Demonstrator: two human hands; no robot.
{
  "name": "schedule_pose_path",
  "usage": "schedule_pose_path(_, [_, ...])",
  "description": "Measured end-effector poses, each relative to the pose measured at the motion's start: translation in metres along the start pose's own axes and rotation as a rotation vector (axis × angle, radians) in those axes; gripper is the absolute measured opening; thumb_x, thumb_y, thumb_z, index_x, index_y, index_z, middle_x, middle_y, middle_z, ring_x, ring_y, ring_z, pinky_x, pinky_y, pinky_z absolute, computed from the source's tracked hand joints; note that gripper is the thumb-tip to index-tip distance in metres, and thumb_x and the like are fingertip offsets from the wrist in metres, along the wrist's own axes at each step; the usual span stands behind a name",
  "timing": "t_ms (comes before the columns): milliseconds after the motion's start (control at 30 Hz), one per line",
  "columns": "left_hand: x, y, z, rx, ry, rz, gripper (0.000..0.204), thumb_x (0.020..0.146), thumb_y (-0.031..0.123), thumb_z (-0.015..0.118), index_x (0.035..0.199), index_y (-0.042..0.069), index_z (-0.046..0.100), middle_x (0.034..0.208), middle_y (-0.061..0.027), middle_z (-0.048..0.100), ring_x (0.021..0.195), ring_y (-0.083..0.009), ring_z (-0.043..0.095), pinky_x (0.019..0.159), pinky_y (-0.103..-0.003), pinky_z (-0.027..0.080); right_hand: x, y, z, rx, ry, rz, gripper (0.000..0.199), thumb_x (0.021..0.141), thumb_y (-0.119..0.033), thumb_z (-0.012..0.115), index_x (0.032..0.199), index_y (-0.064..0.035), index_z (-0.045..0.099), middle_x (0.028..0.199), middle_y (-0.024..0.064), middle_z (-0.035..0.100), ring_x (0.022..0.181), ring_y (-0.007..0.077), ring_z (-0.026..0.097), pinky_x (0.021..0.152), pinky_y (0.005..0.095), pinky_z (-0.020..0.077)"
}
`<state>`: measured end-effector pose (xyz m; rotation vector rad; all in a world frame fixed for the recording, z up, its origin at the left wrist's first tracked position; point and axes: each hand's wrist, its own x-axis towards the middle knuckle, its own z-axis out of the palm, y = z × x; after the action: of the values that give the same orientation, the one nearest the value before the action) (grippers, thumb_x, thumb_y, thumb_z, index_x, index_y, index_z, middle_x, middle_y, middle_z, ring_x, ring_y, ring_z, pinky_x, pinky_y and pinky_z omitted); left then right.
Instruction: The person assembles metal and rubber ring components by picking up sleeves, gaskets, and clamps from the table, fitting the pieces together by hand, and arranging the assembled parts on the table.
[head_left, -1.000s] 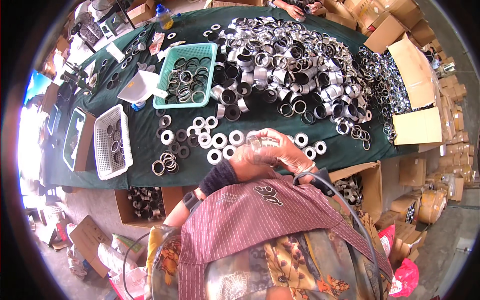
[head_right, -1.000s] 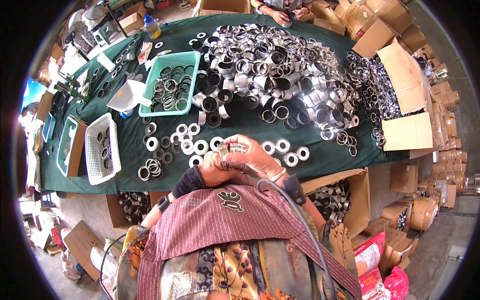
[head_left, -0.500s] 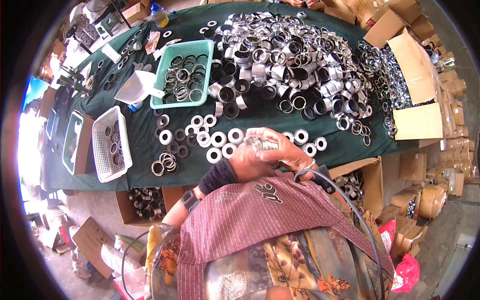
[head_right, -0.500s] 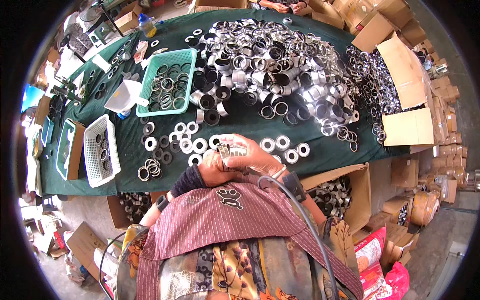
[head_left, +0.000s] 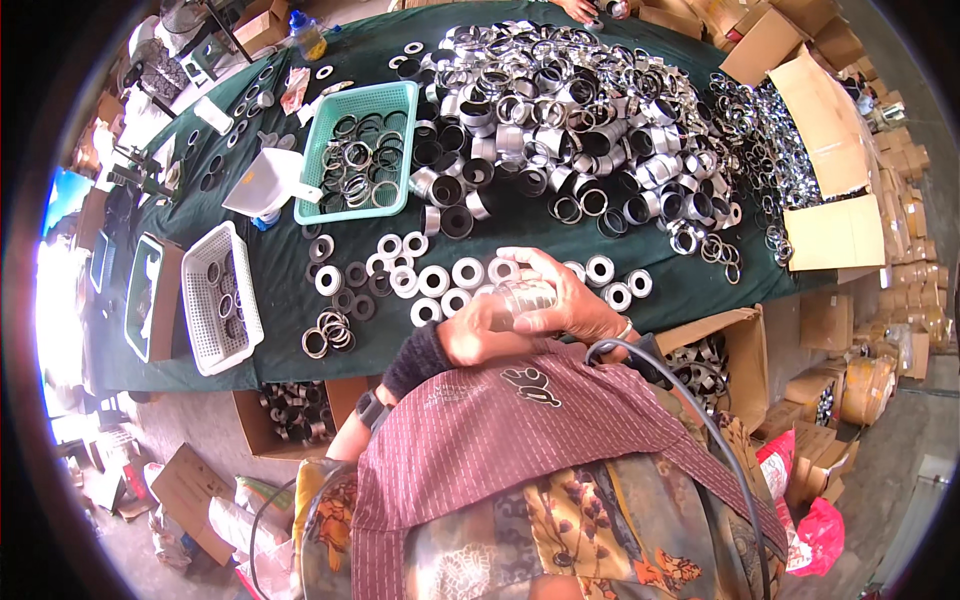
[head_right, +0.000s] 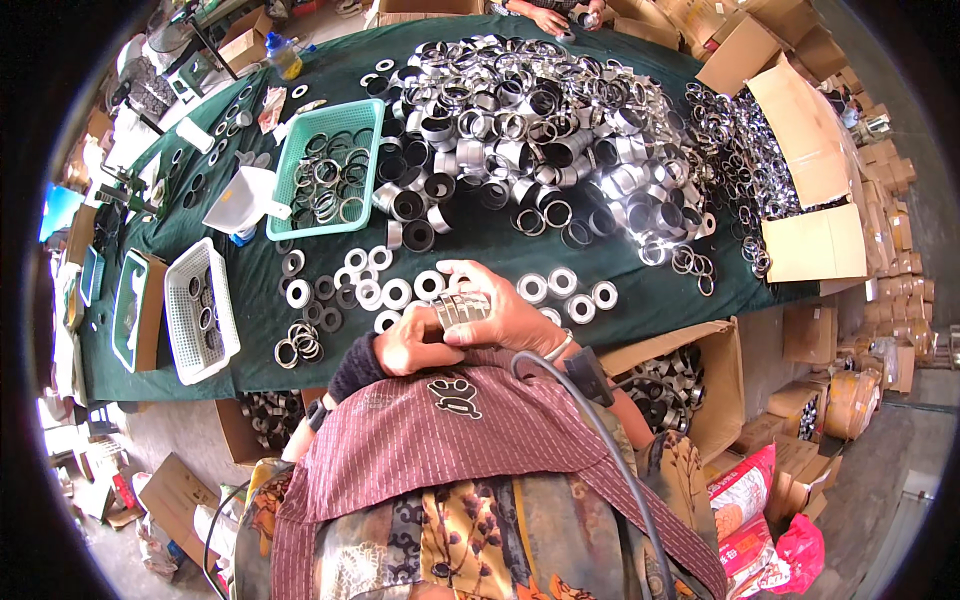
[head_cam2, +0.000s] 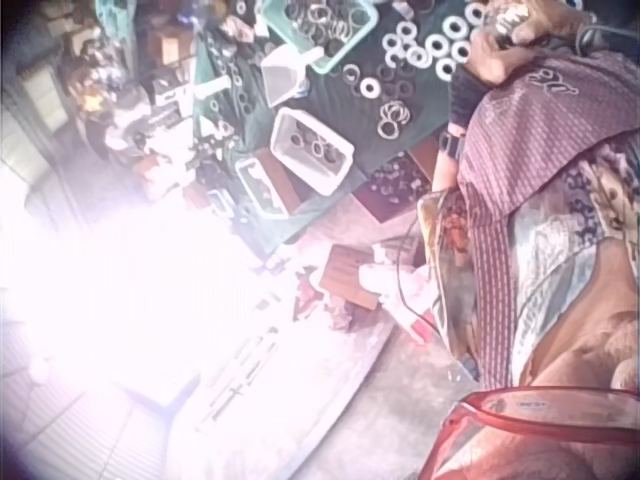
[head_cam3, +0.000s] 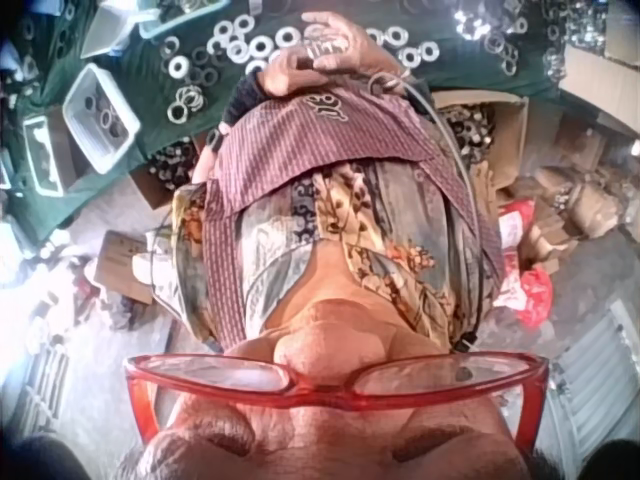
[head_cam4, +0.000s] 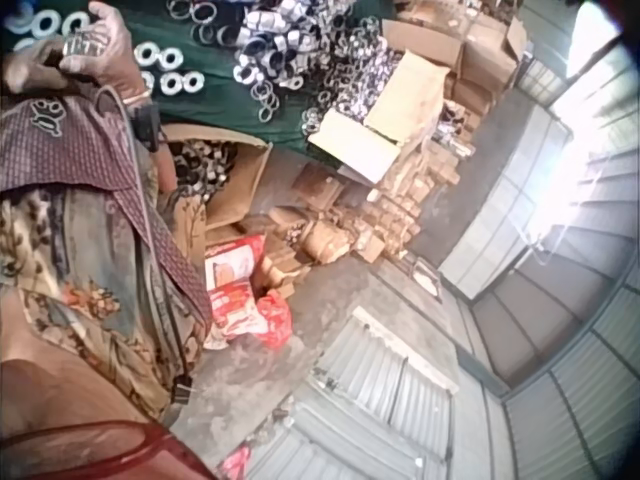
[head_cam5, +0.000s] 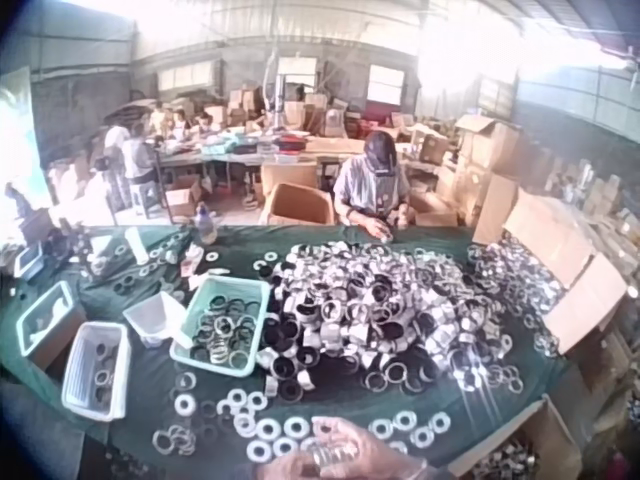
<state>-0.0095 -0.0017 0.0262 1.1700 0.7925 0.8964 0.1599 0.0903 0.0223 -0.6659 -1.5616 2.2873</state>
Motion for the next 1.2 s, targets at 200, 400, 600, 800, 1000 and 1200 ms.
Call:
schedule_pose_path(200, [-0.006, 0.003, -0.004, 0.123, -0.037, -0.038, 0.030, 0.076, 0.004, 0.061, 0.105, -0.002, 0.063, 0.098, -0.0098, 0.066, 0.091, -0.0158, 0.060, 0.081, -0.030, 0.046, -0.005, -0.013, 0.006, -0.072, -0.050, -0.016, 0.092, 0.061, -0.017, 0.086, 0.136, -0.0003, 0.037, 0.122, 0.0100, 0.054, 0.113, 0.0149, 0.050, 0.098, 0.0295, 0.0402])
schedule_pose_path(400, [-0.006, 0.016, 0.001, 0.332, -0.006, 0.052, 0.026, 0.078, 0.004, 0.059, 0.103, -0.001, 0.063, 0.096, -0.0092, 0.066, 0.082, -0.0168, 0.062, 0.076, -0.029, 0.048, -0.002, -0.002, -0.009, -0.032, 0.031, 0.002, 0.092, 0.060, -0.018, 0.084, 0.137, -0.0008, 0.036, 0.117, 0.0107, 0.055, 0.110, 0.0157, 0.052, 0.096, 0.0298, 0.0414])
schedule_pose_path(600, [-0.010, -0.027, -0.011, -0.903, 0.040, -0.116, 0.050, 0.088, 0.028, 0.051, 0.129, 0.000, 0.047, 0.120, -0.0164, 0.059, 0.106, -0.0273, 0.060, 0.070, -0.039, 0.060, -0.006, -0.006, 0.008, -0.419, 0.069, -0.201, 0.102, 0.058, -0.018, 0.087, 0.143, -0.0060, 0.031, 0.121, 0.0128, 0.057, 0.108, 0.0221, 0.057, 0.095, 0.0344, 0.0451])
schedule_pose_path(800, [0.003, -0.032, -0.014, -1.071, 0.094, -0.282, 0.074, 0.092, 0.063, 0.035, 0.131, 0.000, 0.044, 0.122, -0.0175, 0.058, 0.105, -0.0308, 0.061, 0.067, -0.041, 0.060, -0.002, 0.002, 0.007, -1.174, 0.067, -0.713, 0.093, 0.057, -0.021, 0.083, 0.139, -0.0106, 0.040, 0.113, 0.0107, 0.057, 0.107, 0.0294, 0.053, 0.091, 0.0408, 0.0425])
schedule_pose_path(1000, [0.001, -0.030, -0.010, -1.026, 0.047, -0.246, 0.093, 0.086, 0.075, 0.025, 0.134, -0.004, 0.040, 0.127, -0.0193, 0.055, 0.110, -0.0320, 0.059, 0.074, -0.042, 0.059, -0.004, 0.004, 0.002, -1.220, 0.021, -0.644, 0.100, 0.054, -0.025, 0.085, 0.139, -0.0083, 0.036, 0.139, 0.0169, 0.040, 0.129, 0.0366, 0.038, 0.105, 0.0463, 0.0335])
schedule_pose_path(1200, [0.002, -0.026, -0.012, -1.050, 0.016, -0.124, 0.097, 0.082, 0.080, 0.028, 0.139, 0.001, 0.037, 0.130, -0.0197, 0.052, 0.116, -0.0299, 0.055, 0.081, -0.040, 0.056, -0.018, -0.003, -0.009, -0.844, 0.139, -0.423, 0.120, 0.053, -0.035, 0.090, 0.146, -0.0031, 0.021, 0.146, 0.0191, 0.031, 0.134, 0.0348, 0.032, 0.109, 0.0456, 0.0286])
